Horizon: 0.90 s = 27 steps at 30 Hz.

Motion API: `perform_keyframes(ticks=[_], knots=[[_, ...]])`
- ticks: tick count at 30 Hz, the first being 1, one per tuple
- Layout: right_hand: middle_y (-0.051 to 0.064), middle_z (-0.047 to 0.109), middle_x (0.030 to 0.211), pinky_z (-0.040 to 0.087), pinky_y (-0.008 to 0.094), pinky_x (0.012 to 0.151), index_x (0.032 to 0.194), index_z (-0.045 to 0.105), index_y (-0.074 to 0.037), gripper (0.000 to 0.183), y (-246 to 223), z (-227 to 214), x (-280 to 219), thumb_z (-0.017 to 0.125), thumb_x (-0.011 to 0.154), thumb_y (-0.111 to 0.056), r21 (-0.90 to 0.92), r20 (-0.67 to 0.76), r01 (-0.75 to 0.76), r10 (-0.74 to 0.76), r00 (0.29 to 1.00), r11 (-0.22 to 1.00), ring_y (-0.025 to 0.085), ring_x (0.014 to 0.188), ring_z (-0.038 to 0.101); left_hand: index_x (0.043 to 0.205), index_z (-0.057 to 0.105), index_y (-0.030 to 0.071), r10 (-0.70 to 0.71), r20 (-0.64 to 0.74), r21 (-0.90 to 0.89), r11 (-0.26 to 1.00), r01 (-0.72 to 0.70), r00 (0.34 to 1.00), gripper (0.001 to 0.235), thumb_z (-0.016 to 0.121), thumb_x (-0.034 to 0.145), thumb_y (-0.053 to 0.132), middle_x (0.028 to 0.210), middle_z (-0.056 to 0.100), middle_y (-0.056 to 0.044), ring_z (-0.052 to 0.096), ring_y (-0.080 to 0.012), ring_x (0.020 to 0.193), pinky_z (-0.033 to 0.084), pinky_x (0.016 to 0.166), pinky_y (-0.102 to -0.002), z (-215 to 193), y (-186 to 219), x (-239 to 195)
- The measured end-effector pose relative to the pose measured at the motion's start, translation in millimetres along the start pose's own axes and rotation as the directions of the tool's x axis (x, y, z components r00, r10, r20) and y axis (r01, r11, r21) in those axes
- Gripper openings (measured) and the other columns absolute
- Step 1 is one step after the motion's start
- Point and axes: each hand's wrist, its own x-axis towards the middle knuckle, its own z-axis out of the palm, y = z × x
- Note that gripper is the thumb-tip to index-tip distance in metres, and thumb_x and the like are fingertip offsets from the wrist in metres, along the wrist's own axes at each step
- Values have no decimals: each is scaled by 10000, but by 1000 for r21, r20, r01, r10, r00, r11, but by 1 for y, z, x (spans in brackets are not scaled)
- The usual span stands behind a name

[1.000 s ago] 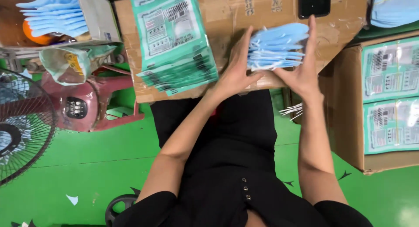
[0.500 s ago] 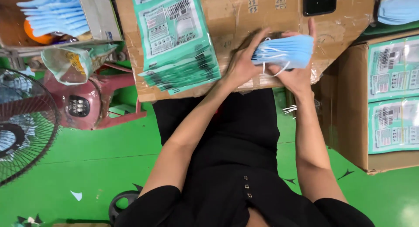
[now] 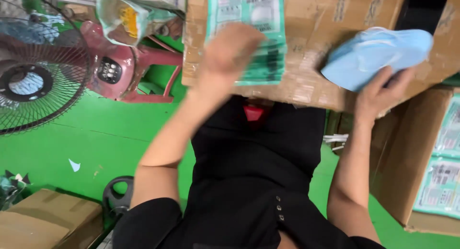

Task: Packing individual face masks into plastic retail bags and stacking them.

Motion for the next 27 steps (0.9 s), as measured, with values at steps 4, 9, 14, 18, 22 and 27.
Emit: perform_keyframes(ticks=[4,9,14,18,22,27], knots=[[187,615,1446,480,379,1154,1493,474,73,374,-34,18,25,490,1201,-161,236,-93,-67,91,991,969,254,1321,612,975,715,62,-119,128,56,992,113,985,154,804,854,97,951,691,-74,698,-316,933,548,782,-420,-27,-43,8],[139,653,1344,535,328,1029,1450,548,66,409,-108,41,48,511,1179,-238,579,60,-169,165,985,798,184,1177,642,849,711,66,-57,231,79,996,40,971,106,777,769,43,868,689,-91,683,-319,840,537,705,-435,17,-82,-10],[78,701,1184,592,333,931,1367,579,30,379,-176,75,50,610,1061,-193,567,455,-494,249,855,659,161,1057,690,840,664,49,15,251,365,925,-109,968,109,648,764,-28,918,669,-116,688,-302,900,567,695,-390,42,-92,-13],[75,716,1111,560,285,924,1274,655,59,272,-190,95,46,718,1034,-52,405,444,-356,159,882,842,132,1002,673,972,678,11,65,1,52,996,-65,998,99,672,875,31,931,629,-131,661,-330,876,534,650,-401,10,-46,11],[29,695,989,510,228,830,1164,665,4,228,-201,87,52,730,946,-9,416,411,-351,171,896,839,85,891,631,968,617,27,174,-175,283,952,-120,969,75,673,974,76,934,579,-108,643,-272,861,544,698,-372,10,-14,13],[37,657,991,491,255,804,1032,684,30,140,-195,59,40,765,919,11,244,451,-288,155,879,926,107,891,601,1053,626,17,295,-219,278,933,-230,930,116,682,986,93,1025,609,-81,672,-246,987,573,771,-301,20,-7,13]])
